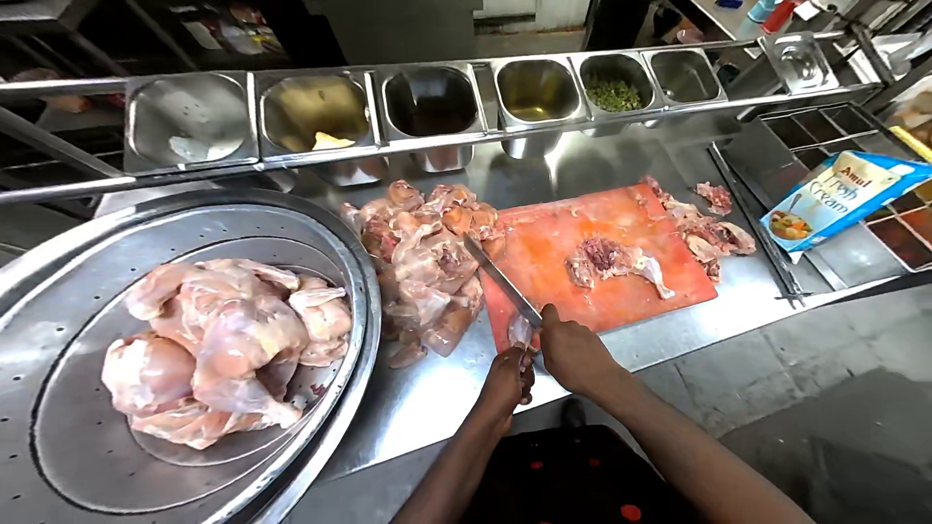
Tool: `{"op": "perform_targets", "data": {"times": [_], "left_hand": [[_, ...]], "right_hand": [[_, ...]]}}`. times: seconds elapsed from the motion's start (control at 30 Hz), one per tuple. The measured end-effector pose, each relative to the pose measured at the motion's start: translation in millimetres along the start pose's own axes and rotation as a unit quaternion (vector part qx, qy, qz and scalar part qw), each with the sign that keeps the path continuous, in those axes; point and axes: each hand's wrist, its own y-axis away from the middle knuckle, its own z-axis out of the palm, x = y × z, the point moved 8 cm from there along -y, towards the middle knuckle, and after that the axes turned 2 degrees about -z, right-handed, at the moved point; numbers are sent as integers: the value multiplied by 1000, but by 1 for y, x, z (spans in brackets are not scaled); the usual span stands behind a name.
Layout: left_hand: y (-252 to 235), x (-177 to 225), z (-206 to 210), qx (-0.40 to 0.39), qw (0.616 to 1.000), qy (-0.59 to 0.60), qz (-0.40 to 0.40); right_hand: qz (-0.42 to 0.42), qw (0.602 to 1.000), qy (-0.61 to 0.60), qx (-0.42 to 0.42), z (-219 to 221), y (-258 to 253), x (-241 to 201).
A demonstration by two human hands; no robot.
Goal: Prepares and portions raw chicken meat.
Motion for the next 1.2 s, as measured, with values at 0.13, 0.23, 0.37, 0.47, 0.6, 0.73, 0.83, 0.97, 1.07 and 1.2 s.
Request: {"op": "perform_targets", "data": {"times": [0.13, 0.23, 0.37, 0.47, 0.6, 0.73, 0.83, 0.97, 1.07, 1.2], "left_hand": [[1, 4, -1, 30, 999, 35, -10], [3, 4, -1, 30, 998, 53, -24], [3, 3, -2, 9, 998, 45, -37], [2, 2, 0, -3, 998, 42, -40], [2, 2, 0, -12, 998, 39, -49], [1, 5, 1, -18, 999, 35, -36], [-1, 4, 2, -15, 999, 32, -30], [1, 1, 4, 4, 999, 24, -25], [3, 2, 3, 14, 998, 48, -30], [2, -1, 4, -14, 998, 41, -38]], "right_hand": [[39, 997, 5, -63, 17, 35, 29], [77, 990, 14, -118, 23, 81, 57], [107, 982, 47, -149, 14, 108, 66], [102, 980, 58, -160, 4, 96, 52], [76, 987, 50, -136, 5, 63, 29], [60, 994, 35, -83, 17, 22, 15], [42, 998, 37, -40, 17, 9, 8], [46, 998, 32, -39, 25, 26, 23], [76, 990, 22, -118, 21, 69, 44], [94, 978, 54, -177, -5, 94, 50]]}}
